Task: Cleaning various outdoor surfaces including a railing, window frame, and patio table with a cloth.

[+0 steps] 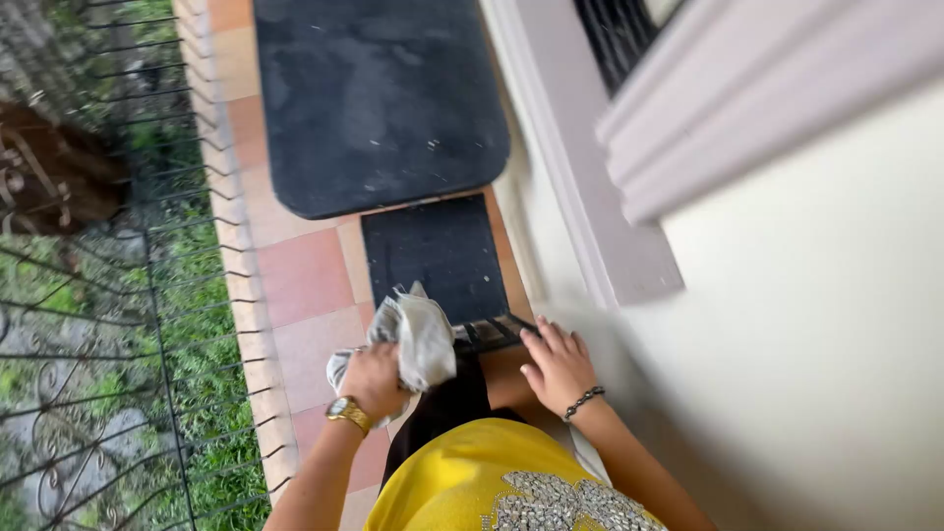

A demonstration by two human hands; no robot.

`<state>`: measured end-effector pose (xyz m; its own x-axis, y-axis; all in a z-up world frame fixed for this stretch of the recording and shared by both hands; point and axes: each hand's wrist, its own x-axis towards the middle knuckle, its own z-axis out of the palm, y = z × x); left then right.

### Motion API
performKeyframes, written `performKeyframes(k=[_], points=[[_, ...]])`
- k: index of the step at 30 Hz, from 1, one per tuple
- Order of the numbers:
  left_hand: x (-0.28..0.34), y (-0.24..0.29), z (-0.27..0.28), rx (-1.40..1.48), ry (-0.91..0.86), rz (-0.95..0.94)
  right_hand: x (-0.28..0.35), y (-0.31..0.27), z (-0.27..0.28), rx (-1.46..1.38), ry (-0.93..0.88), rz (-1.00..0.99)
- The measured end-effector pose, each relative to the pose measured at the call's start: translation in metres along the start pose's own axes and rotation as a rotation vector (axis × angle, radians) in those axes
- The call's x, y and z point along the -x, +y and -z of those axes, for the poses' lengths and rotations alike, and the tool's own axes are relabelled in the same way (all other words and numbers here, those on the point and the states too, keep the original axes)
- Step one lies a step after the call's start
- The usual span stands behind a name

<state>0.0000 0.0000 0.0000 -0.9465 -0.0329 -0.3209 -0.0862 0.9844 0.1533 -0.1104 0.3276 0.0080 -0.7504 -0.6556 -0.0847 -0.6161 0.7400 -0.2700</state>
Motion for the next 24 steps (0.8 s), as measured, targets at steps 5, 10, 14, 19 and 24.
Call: performKeyframes(k=[5, 10, 14, 19, 24], points=[[0.009, 0.054, 0.039, 0.546, 0.449, 0.082, 0.103, -0.009, 0.054, -0.154, 0.369, -0.07], [0.019, 0.169, 0.152, 1.154, 0.659, -0.447, 0.209, -0.034, 0.105, -0.169, 0.697, -0.172], [-0.005, 0.267, 0.236, 0.941, 0.67, -0.862, 0.284, -0.044, 0.121, -0.055, 0.86, -0.22], [-0.169, 0.402, 0.336, 0.162, 1.407, -0.684, 0.356, -0.016, 0.089, 0.149, 0.976, -0.336], [-0.211, 0.378, 0.266, 0.455, 1.184, -0.692, 0.395, 0.032, 0.037, 0.11, 0.987, -0.337]])
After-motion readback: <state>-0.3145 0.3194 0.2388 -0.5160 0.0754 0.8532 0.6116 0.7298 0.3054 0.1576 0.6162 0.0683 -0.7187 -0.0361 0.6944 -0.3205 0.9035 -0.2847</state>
